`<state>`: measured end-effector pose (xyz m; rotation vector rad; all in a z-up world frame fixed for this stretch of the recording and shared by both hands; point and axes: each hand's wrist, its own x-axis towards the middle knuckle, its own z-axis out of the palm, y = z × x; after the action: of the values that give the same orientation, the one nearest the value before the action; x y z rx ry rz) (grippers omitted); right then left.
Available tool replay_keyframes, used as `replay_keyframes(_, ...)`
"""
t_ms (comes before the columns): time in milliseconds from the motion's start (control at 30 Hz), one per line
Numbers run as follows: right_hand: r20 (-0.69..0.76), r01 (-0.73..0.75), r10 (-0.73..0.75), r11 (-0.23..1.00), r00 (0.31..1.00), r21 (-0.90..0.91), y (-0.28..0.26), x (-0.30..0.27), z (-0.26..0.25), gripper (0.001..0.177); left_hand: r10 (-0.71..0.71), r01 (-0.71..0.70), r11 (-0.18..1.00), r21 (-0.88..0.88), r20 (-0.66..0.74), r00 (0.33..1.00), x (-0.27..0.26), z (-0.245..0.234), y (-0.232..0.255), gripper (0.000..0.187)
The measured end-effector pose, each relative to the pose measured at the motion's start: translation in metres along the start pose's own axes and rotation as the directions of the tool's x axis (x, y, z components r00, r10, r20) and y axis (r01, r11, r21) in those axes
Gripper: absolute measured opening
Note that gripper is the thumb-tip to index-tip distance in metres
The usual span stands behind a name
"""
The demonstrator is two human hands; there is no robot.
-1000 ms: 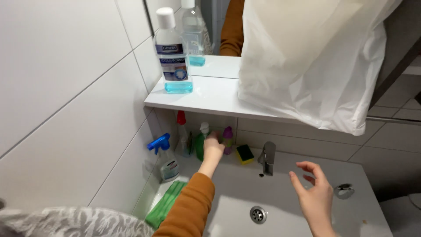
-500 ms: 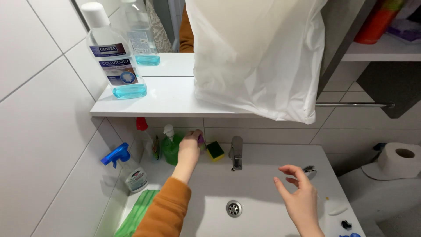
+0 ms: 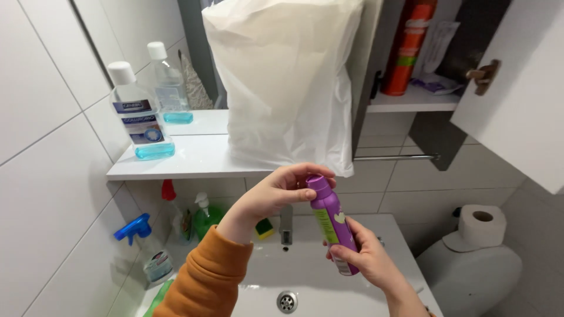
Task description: The person organizes bathroom items by placing a purple spray can and a box into cabinets, installs a blue toilet cleaning tablet, and wipes the sink and faucet with a sponge. The person also moves cleaning supplies and toilet paper rolls to different locations.
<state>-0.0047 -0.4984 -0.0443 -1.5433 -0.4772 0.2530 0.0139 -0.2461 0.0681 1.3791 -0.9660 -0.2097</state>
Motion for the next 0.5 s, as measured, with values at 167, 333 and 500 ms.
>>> replay_keyframes(167, -0.23, 0.152, -0.139, 0.988, 0.963, 0.039, 0.015, -0.004, -0.034, 0.045, -0.025, 0.012, 0.997, -0.073, -0.177, 0.984, 0.052, 0.041, -0.015, 0.047)
replay_keyframes(333, -0.367, 0.051, -0.075, 0.996, 0.927, -0.076, -0.014, -0.02, -0.047, 0.034, -0.011, -0.004, 0.998, -0.064, -0.229, 0.973, 0.087, 0.069, -0.021, 0.053)
replay_keyframes(500, -0.59, -0.146, -0.123, 0.91, 0.798, -0.388, -0.046, -0.025, -0.045, 0.059, -0.003, 0.108, 0.975, 0.194, -0.476, 0.879, 0.107, 0.106, -0.006, 0.047)
